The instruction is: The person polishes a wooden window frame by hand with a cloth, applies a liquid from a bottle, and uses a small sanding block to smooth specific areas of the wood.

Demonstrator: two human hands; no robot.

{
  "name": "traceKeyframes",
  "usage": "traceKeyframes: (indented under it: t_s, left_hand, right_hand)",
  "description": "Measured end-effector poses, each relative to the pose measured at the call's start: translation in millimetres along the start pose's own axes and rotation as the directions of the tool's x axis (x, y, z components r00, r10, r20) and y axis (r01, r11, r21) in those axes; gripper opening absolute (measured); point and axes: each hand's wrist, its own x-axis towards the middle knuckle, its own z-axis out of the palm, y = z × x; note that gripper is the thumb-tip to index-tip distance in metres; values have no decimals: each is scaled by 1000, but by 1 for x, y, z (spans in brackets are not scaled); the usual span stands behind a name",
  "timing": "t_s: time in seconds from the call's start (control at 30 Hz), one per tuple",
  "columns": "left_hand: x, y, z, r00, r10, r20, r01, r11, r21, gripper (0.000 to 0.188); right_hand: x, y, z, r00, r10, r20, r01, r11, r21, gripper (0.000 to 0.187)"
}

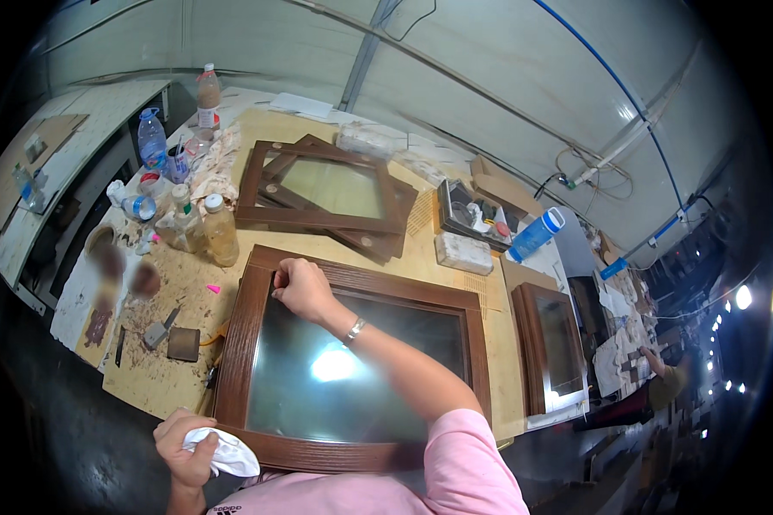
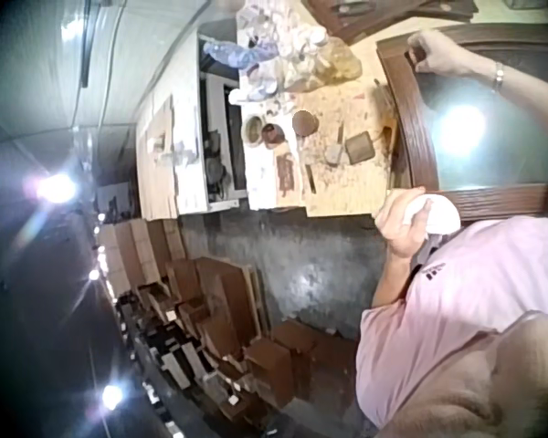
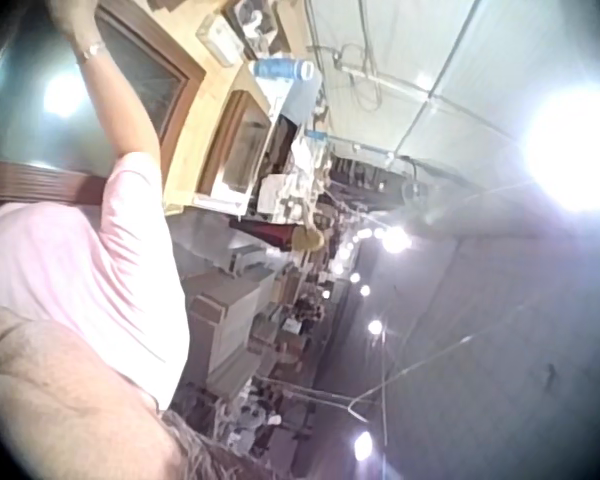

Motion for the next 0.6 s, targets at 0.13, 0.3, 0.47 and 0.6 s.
traceKeyframes:
  t_s: [0.13, 0.3, 0.47, 0.6]
  left_hand:
    - [7, 1, 15, 986, 91, 143, -93, 996, 7, 19]
    - [8, -4, 25, 961, 88, 264, -99, 995, 29, 21]
    - [7, -7, 26, 955, 112, 274, -123, 992, 24, 22]
    - [6, -10, 24, 961, 126, 246, -128, 992, -9, 22]
  right_hand:
    - [-5, -4, 5, 988, -72, -134, 58, 993, -99, 29]
    - [-6, -14, -3, 978, 121, -167, -132, 990, -55, 32]
    - [-11, -8, 11, 969, 35, -246, -72, 987, -143, 26]
    - [-31, -5, 14, 977, -82, -196, 48, 983, -175, 21]
